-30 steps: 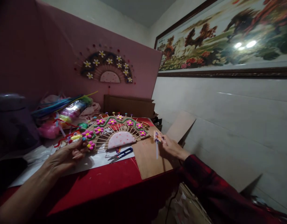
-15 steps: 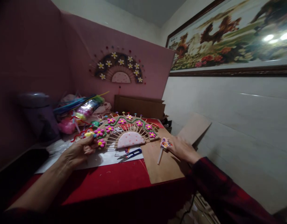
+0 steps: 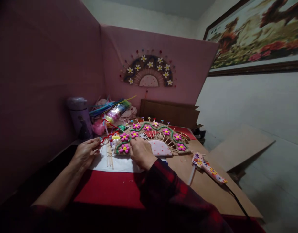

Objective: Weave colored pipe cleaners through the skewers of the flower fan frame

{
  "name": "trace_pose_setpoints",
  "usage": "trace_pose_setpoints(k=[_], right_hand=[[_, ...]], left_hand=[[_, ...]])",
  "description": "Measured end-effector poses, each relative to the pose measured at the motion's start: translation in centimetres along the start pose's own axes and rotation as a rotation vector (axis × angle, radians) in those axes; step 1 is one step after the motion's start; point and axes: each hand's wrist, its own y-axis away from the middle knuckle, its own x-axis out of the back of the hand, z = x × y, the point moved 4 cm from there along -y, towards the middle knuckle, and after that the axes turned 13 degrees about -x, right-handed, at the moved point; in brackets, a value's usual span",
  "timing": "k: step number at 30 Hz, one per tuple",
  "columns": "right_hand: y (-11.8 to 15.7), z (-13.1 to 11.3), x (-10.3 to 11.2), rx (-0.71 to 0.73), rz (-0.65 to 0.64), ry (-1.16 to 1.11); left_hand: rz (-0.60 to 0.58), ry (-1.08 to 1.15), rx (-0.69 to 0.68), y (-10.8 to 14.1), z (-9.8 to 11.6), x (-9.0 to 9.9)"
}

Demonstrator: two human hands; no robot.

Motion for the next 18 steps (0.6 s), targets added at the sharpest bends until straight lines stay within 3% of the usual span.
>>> trace_pose_setpoints(k=[7,18], right_hand=[[0.0,1.8,-2.9,-0.008,0.099,-0.081],[0.0,1.2,-3.2,0.077,0.085,-0.028]], left_hand=[[-0.069,0.006,0.038,0.2,-0.6,-0.7],[-0.119,0.008,0.069,0.5,-0.6,-1.1]])
